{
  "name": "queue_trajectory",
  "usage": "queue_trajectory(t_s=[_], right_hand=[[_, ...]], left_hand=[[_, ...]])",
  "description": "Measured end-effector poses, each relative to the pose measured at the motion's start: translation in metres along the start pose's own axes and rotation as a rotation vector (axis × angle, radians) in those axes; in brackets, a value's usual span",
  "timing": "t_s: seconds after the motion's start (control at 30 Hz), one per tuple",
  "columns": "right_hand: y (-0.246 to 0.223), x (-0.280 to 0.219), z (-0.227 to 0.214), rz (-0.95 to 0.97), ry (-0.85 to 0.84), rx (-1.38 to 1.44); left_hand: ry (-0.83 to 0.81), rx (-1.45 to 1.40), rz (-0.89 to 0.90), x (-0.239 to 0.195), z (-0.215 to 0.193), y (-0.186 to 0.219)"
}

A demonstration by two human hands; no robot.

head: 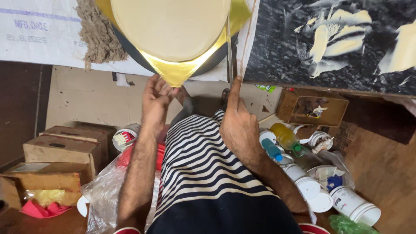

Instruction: The person frosts round cakes by spreading cream from a workstation onto the top and sides of the cakes using a long palette knife.

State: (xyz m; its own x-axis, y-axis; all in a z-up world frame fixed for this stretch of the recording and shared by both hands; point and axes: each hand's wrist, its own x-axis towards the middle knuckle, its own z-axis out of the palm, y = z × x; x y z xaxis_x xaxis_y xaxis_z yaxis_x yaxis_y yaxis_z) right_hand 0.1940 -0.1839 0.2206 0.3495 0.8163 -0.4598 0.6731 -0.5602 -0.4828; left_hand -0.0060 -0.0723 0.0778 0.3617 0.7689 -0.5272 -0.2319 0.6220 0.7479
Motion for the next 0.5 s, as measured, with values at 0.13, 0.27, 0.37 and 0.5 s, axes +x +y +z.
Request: queue_trajectory(t_s=[0.13,0.27,0.37,0.5], right_hand=[[0.014,-0.016,0.001,-0.053,0.174,0.051],[0.081,-0.014,-0.001,-0.032,0.446,0.065],[0.164,0.028,0.007,0.112,0.539,-0.220],[0.243,0.037,0.057,0.222,0.319,-0.317]], left_hand=[[-0.026,-0.204,0.060,0.004,-0.006,0.004],[-0.090,-0.390,0.191,0.009,-0.006,0.012],[-0.037,-0.469,0.183,0.020,-0.011,0.018],[0.235,-0.337,0.160,0.040,0.014,-0.013]])
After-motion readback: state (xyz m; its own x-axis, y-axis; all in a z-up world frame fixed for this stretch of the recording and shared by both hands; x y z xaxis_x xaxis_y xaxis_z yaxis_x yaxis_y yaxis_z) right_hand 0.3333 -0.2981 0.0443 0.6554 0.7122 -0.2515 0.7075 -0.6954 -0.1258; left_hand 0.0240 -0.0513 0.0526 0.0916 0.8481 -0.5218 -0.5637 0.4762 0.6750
